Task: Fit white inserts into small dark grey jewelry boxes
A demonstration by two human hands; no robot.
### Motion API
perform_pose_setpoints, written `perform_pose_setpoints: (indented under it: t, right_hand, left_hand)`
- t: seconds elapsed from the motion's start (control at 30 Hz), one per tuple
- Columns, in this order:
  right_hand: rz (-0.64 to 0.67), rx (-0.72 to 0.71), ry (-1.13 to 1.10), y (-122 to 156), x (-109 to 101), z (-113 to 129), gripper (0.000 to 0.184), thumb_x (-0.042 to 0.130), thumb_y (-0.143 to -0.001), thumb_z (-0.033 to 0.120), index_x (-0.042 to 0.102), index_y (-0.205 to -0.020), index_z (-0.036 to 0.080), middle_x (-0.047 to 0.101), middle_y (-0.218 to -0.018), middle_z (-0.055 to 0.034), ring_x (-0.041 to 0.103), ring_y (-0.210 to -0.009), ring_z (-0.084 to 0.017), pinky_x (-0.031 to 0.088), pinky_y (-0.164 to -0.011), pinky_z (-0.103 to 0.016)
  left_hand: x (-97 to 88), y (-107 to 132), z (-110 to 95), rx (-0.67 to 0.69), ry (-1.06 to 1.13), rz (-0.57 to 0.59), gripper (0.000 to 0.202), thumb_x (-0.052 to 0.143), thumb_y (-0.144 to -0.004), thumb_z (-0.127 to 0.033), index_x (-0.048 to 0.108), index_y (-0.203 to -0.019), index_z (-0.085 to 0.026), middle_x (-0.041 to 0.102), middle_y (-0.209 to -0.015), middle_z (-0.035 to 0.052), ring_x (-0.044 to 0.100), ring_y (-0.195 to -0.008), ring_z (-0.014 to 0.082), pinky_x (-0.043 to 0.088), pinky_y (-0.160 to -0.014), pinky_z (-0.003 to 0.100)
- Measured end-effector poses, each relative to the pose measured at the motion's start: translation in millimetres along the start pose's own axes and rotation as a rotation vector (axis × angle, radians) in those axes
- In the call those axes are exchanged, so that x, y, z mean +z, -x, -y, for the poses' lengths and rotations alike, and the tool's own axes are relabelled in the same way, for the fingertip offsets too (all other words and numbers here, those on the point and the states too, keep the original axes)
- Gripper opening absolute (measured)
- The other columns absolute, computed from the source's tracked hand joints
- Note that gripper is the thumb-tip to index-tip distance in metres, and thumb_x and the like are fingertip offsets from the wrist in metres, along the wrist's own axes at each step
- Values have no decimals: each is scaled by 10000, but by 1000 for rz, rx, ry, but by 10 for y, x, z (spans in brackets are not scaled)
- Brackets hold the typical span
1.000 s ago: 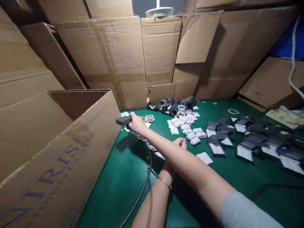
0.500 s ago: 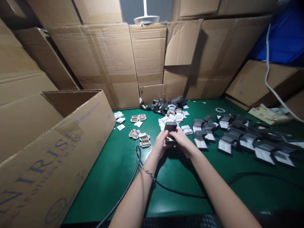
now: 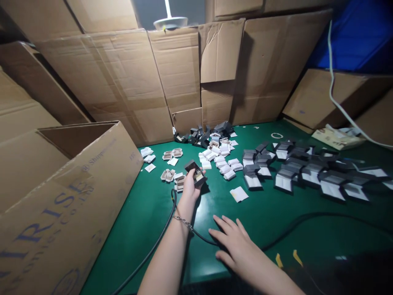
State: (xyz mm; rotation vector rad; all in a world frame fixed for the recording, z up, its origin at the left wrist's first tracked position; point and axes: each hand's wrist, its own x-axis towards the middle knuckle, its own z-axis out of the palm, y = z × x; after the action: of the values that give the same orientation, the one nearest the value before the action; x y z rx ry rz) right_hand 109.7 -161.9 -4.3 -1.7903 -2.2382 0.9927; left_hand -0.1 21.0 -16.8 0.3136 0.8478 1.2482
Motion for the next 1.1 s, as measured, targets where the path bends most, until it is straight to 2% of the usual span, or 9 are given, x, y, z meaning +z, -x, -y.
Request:
perform_pose_setpoints:
  t: [0.1, 0.17, 0.27, 0.33, 0.47, 0.57, 0.7, 0.9, 1.1]
  right_hand:
    - [-85, -54, 89, -59, -14, -31, 384, 428, -885, 166, 621, -1179, 322, 431, -1442, -66, 349, -1348, -285, 168, -1106, -606]
    - [-116, -118, 105, -187, -116, -63, 340, 446, -887, 186, 644, -1135, 307, 475, -1402, -71, 400, -1309, -275, 225, -1096, -578]
    - [-106, -234, 59, -486, -333, -108, 264, 507, -875, 283, 670, -1081, 256, 571, -1289, -76, 499, -1207, -240, 362, -1047, -429]
    - [-160, -212, 48, -746, -467, -138, 312, 408, -912, 236, 668, -1078, 188, 641, -1154, -93, 565, -1101, -200, 407, -995, -339]
    - [-350, -38, 141, -1263, -602, -183, 424, 337, -860, 85, 572, -1213, 104, 512, -1330, -156, 506, -1196, -207, 376, -1011, -330]
    - [-367, 16, 133, -1495, -624, -174, 560, 337, -816, 44, 406, -1366, 124, 404, -1432, -138, 492, -1221, -201, 393, -981, -311]
    - [-336, 122, 166, -1571, -653, -109, 527, 352, -864, 148, 342, -1389, 175, 410, -1401, -147, 566, -1118, -253, 464, -838, -349]
    - [-352, 190, 273, -1468, -662, -70, 364, 503, -873, 383, 491, -1175, 179, 535, -1166, -131, 623, -970, -246, 465, -729, -308]
    - [-342, 226, 328, -1323, -685, -132, 220, 479, -879, 271, 576, -1038, 154, 637, -1003, -121, 633, -922, -239, 454, -713, -306]
  left_hand:
    - [7, 23, -74, 36, 41, -15, 102, 581, -763, -183, 588, -853, -135, 658, -741, 35, 632, -594, 119, 531, -630, 250]
    - [16, 43, -93, 50, 46, -26, 100, 561, -773, -198, 589, -846, -137, 655, -728, 37, 636, -598, 125, 531, -630, 252]
    - [12, 41, -75, 32, 58, -22, 122, 532, -790, -225, 592, -855, -142, 648, -706, 34, 634, -588, 131, 531, -620, 258]
    - [-7, 15, -51, 15, 59, -7, 144, 518, -801, -250, 592, -866, -145, 649, -705, 35, 633, -581, 133, 534, -611, 263]
    - [-48, -40, -33, 9, 57, 32, 222, 482, -826, -311, 604, -878, -132, 652, -706, 51, 642, -586, 148, 528, -555, 251]
    - [-54, -49, -53, 20, 86, 46, 287, 449, -850, -347, 614, -873, -114, 658, -715, 68, 643, -592, 150, 526, -531, 239]
    - [-42, -31, -91, 29, 135, 37, 266, 471, -836, -332, 615, -876, -112, 677, -779, 86, 656, -627, 161, 527, -526, 234]
    - [-21, 20, -145, 50, 169, 73, 313, 451, -831, -358, 619, -950, -121, 677, -808, 82, 661, -672, 175, 522, -536, 251]
    - [5, 8, -100, 125, 149, 103, 339, 429, -840, -367, 616, -996, -132, 672, -789, 62, 647, -662, 161, 538, -694, 309]
